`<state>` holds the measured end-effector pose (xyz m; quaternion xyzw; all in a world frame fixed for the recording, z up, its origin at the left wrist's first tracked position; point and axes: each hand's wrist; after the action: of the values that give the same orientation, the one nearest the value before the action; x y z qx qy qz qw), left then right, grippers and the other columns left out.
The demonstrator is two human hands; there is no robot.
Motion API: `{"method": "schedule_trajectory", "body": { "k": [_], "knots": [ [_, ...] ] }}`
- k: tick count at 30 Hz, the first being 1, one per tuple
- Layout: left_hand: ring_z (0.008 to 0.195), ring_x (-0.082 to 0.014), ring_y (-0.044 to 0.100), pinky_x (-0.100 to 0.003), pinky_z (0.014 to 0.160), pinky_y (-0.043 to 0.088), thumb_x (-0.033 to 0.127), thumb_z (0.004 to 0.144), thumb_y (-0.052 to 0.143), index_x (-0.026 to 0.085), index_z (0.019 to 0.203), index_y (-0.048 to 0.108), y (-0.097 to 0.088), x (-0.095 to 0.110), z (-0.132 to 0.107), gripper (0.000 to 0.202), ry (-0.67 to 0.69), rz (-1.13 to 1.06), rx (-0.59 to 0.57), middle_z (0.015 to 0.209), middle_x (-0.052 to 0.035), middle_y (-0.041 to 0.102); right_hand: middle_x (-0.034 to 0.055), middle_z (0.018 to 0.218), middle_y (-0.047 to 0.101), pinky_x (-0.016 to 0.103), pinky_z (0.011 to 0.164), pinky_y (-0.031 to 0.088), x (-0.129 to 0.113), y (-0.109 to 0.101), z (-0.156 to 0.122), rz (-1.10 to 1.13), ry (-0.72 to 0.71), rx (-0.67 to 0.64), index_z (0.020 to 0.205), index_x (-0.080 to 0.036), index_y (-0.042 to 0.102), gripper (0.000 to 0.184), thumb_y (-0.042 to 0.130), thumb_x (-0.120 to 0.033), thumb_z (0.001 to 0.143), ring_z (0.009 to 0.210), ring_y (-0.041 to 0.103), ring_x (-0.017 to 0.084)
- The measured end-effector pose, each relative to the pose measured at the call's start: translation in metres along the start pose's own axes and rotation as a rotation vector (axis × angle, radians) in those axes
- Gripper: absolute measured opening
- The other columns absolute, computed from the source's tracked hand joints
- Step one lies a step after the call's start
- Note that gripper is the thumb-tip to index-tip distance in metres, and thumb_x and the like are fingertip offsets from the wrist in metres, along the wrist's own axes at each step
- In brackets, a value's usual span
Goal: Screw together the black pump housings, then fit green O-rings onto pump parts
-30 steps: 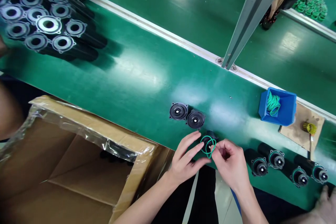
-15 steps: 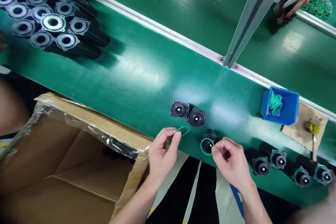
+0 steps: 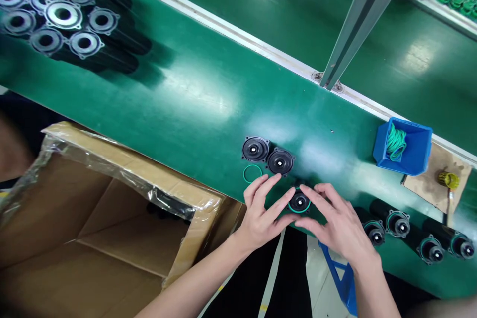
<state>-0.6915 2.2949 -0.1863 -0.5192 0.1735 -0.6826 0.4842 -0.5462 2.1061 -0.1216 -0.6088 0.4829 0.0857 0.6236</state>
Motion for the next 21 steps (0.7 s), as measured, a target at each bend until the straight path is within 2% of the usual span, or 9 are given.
{"method": "schedule_trajectory", "body": {
  "k": [1, 3, 7, 10, 12, 14, 18, 21],
  "knots": [
    [0.139, -0.0388, 0.050, -0.054, 0.109, 0.051, 0.047, 0.085, 0.086, 0.028, 0.137, 0.068, 0.002, -0.002, 0.000, 0.058, 0.000, -0.002, 0.015, 0.151, -0.0165, 0.057, 0.0101, 0.130, 0.058, 0.038, 0.083, 0.059, 0.005, 0.001, 0.000, -0.060, -0.060, -0.008, 0.160, -0.034, 0.048, 0.056, 0.063, -0.053, 0.109, 0.109, 0.066, 0.025],
    [0.137, -0.0371, 0.054, -0.052, 0.106, 0.053, 0.043, 0.085, 0.087, 0.028, 0.135, 0.069, 0.004, -0.005, -0.001, 0.054, 0.011, -0.010, 0.054, 0.145, -0.0146, 0.065, 0.0102, 0.123, 0.060, 0.038, 0.083, 0.059, 0.014, 0.005, -0.002, -0.107, -0.160, 0.067, 0.161, -0.032, 0.047, 0.058, 0.067, -0.046, 0.108, 0.105, 0.066, 0.024],
    [0.127, -0.0330, 0.068, -0.047, 0.096, 0.059, 0.038, 0.088, 0.086, 0.021, 0.125, 0.071, 0.008, -0.010, 0.002, 0.043, 0.133, -0.078, 0.119, 0.122, -0.0125, 0.079, 0.0062, 0.097, 0.063, 0.031, 0.068, 0.054, 0.022, 0.022, -0.007, -0.137, -0.308, 0.285, 0.159, -0.024, 0.050, 0.064, 0.079, -0.025, 0.101, 0.079, 0.062, 0.019],
    [0.118, -0.0294, 0.076, -0.042, 0.089, 0.065, 0.030, 0.091, 0.083, 0.018, 0.119, 0.071, 0.011, -0.013, 0.007, 0.033, 0.215, -0.184, 0.140, 0.117, -0.0117, 0.082, 0.0025, 0.082, 0.063, 0.030, 0.060, 0.048, 0.021, 0.033, -0.011, -0.202, -0.390, 0.382, 0.148, -0.017, 0.058, 0.056, 0.081, -0.010, 0.097, 0.066, 0.056, 0.016],
    [0.118, -0.0302, 0.076, -0.042, 0.088, 0.068, 0.025, 0.090, 0.084, 0.016, 0.118, 0.071, 0.012, -0.014, 0.010, 0.032, 0.234, -0.237, 0.148, 0.118, -0.0134, 0.081, 0.0022, 0.080, 0.065, 0.029, 0.058, 0.048, 0.021, 0.036, -0.014, -0.228, -0.443, 0.379, 0.139, -0.015, 0.063, 0.047, 0.080, -0.005, 0.096, 0.065, 0.056, 0.015],
    [0.123, -0.0324, 0.074, -0.043, 0.090, 0.071, 0.021, 0.089, 0.085, 0.014, 0.119, 0.070, 0.012, -0.015, 0.011, 0.035, 0.240, -0.283, 0.154, 0.121, -0.0148, 0.080, 0.0029, 0.084, 0.068, 0.030, 0.062, 0.050, 0.024, 0.036, -0.016, -0.253, -0.485, 0.323, 0.134, -0.016, 0.064, 0.039, 0.077, -0.005, 0.099, 0.069, 0.059, 0.016],
    [0.124, -0.0331, 0.073, -0.045, 0.093, 0.073, 0.014, 0.089, 0.082, 0.014, 0.126, 0.069, 0.014, -0.016, 0.010, 0.039, 0.257, -0.364, 0.176, 0.130, -0.0150, 0.077, 0.0044, 0.096, 0.072, 0.032, 0.069, 0.051, 0.029, 0.030, -0.015, -0.314, -0.562, 0.179, 0.134, -0.017, 0.063, 0.029, 0.065, -0.009, 0.107, 0.080, 0.063, 0.017],
    [0.119, -0.0329, 0.075, -0.043, 0.094, 0.073, 0.009, 0.088, 0.081, 0.008, 0.124, 0.069, 0.020, -0.017, 0.007, 0.039, 0.279, -0.378, 0.218, 0.126, -0.0184, 0.078, 0.0064, 0.096, 0.070, 0.034, 0.064, 0.046, 0.024, 0.027, -0.010, -0.365, -0.576, 0.168, 0.133, -0.013, 0.065, 0.026, 0.062, -0.008, 0.108, 0.078, 0.058, 0.018]
  ]
}}
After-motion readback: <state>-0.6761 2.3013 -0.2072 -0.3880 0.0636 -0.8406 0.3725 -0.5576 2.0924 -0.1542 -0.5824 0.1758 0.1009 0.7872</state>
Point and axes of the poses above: each hand's wrist, its own z-axis towards the middle knuckle, its own y-axis out of the palm, x = y × z
